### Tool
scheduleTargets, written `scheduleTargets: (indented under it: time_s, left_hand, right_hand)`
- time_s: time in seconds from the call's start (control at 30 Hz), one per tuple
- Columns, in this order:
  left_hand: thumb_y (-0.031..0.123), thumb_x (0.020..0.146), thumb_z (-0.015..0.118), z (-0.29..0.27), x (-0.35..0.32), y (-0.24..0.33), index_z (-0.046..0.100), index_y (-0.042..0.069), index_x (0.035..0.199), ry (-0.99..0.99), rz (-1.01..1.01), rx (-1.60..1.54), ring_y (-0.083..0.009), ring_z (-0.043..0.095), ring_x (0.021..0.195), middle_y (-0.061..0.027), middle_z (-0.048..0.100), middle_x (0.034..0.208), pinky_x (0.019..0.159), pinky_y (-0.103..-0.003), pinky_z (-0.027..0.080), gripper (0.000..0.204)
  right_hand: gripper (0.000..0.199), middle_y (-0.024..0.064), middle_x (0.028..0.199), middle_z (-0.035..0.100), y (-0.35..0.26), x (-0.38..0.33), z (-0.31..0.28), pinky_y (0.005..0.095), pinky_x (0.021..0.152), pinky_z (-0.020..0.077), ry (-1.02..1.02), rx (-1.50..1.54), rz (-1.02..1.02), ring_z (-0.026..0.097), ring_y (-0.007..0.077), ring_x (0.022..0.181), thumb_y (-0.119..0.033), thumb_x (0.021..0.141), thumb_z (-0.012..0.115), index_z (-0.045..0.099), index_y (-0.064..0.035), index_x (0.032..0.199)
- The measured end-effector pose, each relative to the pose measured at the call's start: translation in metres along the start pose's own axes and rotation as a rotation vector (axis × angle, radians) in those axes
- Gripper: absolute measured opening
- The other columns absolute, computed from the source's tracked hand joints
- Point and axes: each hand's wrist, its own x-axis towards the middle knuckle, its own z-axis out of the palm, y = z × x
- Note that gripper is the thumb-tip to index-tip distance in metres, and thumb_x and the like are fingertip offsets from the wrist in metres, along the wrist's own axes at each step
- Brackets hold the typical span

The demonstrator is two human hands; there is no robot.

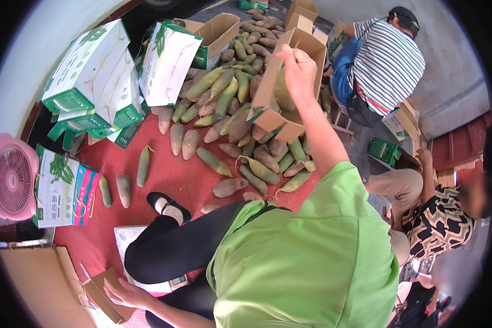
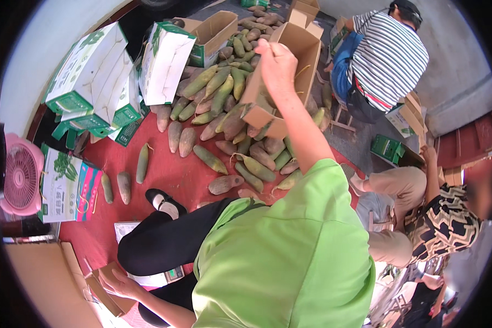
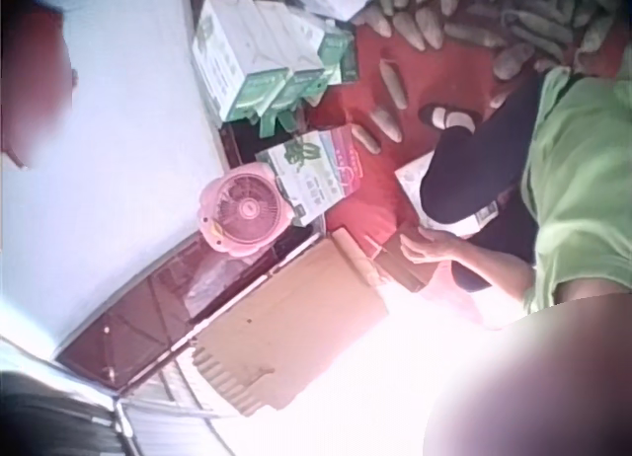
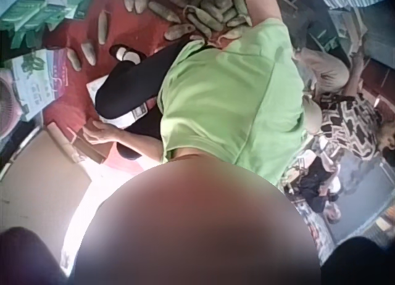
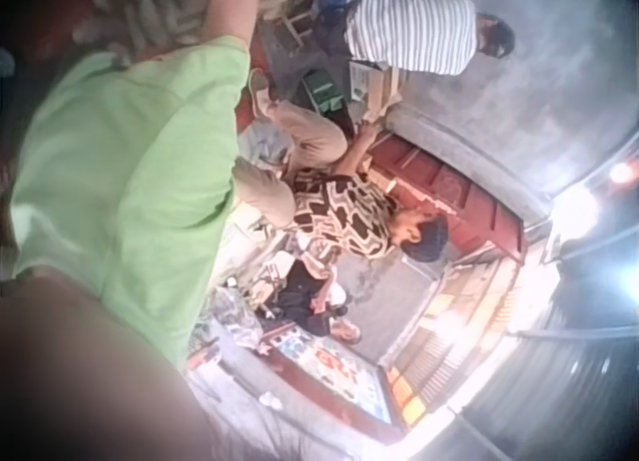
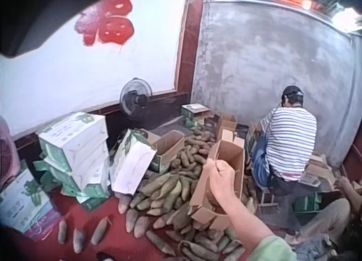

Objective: Sorting, weighing, and packaging produce into boxes in a facility.

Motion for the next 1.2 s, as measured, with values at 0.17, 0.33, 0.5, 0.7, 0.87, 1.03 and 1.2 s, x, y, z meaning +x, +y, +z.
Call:
scheduleTargets:
  time_s: [0.17, 0.33, 0.5, 0.7, 0.87, 1.03, 1.2]
  left_hand:
    - [0.024, 0.093, 0.056, 0.003, 0.000, 0.002, 0.057, 0.006, 0.125, -0.026, 0.022, -0.020, -0.0310, 0.051, 0.114, -0.0132, 0.056, 0.122, 0.096, -0.044, 0.042, 0.036]
    - [0.026, 0.094, 0.054, 0.006, -0.002, -0.005, 0.059, 0.004, 0.121, -0.037, 0.066, -0.020, -0.0318, 0.052, 0.112, -0.0138, 0.057, 0.119, 0.094, -0.045, 0.042, 0.035]
    - [0.025, 0.094, 0.053, 0.004, -0.002, -0.010, 0.060, 0.005, 0.120, -0.024, 0.056, -0.034, -0.0322, 0.052, 0.111, -0.0142, 0.057, 0.117, 0.094, -0.045, 0.042, 0.033]
    - [0.021, 0.094, 0.054, -0.005, 0.003, -0.006, 0.060, 0.006, 0.121, -0.013, 0.032, -0.034, -0.0316, 0.052, 0.111, -0.0140, 0.057, 0.117, 0.095, -0.045, 0.041, 0.032]
    - [0.020, 0.094, 0.054, -0.007, -0.001, -0.010, 0.059, 0.006, 0.122, -0.016, -0.015, -0.023, -0.0310, 0.051, 0.111, -0.0136, 0.056, 0.117, 0.095, -0.044, 0.042, 0.032]
    - [0.018, 0.092, 0.055, -0.011, 0.002, -0.002, 0.059, 0.006, 0.122, -0.037, -0.026, -0.041, -0.0311, 0.052, 0.111, -0.0135, 0.056, 0.117, 0.094, -0.044, 0.042, 0.032]
    - [0.016, 0.092, 0.055, -0.004, -0.001, -0.006, 0.059, 0.006, 0.122, -0.050, -0.022, -0.004, -0.0306, 0.052, 0.111, -0.0134, 0.056, 0.117, 0.094, -0.044, 0.042, 0.032]
  right_hand:
    - [0.024, 0.0066, 0.068, 0.059, -0.067, -0.010, 0.012, 0.0296, 0.064, 0.0436, 0.004, 0.328, -0.159, 0.054, 0.0159, 0.068, -0.020, 0.088, 0.062, 0.069, -0.0027, 0.073]
    - [0.031, 0.0033, 0.072, 0.061, -0.130, -0.028, 0.005, 0.0249, 0.065, 0.0407, -0.156, 0.531, -0.361, 0.052, 0.0112, 0.070, -0.019, 0.096, 0.056, 0.068, 0.0008, 0.076]
    - [0.031, -0.0009, 0.070, 0.058, -0.129, -0.060, 0.041, 0.0212, 0.057, 0.0379, -0.545, 0.961, 0.235, 0.048, 0.0055, 0.063, -0.024, 0.095, 0.058, 0.066, 0.0002, 0.077]
    - [0.032, -0.0033, 0.062, 0.054, -0.046, -0.108, 0.077, 0.0227, 0.054, 0.0349, -0.713, 0.397, 0.552, 0.044, 0.0052, 0.060, -0.027, 0.093, 0.058, 0.065, -0.0045, 0.071]
    - [0.027, 0.0098, 0.071, 0.067, 0.047, -0.078, 0.082, 0.0341, 0.066, 0.0480, -0.204, 0.163, 0.384, 0.062, 0.0196, 0.069, -0.018, 0.090, 0.055, 0.065, 0.0016, 0.073]
    - [0.031, 0.0139, 0.065, 0.061, 0.075, -0.023, 0.051, 0.0347, 0.062, 0.0447, 0.034, -0.084, 0.160, 0.056, 0.0221, 0.061, -0.026, 0.092, 0.056, 0.064, -0.0019, 0.073]
    - [0.031, 0.0076, 0.060, 0.054, 0.046, -0.037, 0.066, 0.0305, 0.060, 0.0423, -0.034, 0.049, 0.143, 0.050, 0.0135, 0.060, -0.024, 0.092, 0.057, 0.062, -0.0020, 0.070]
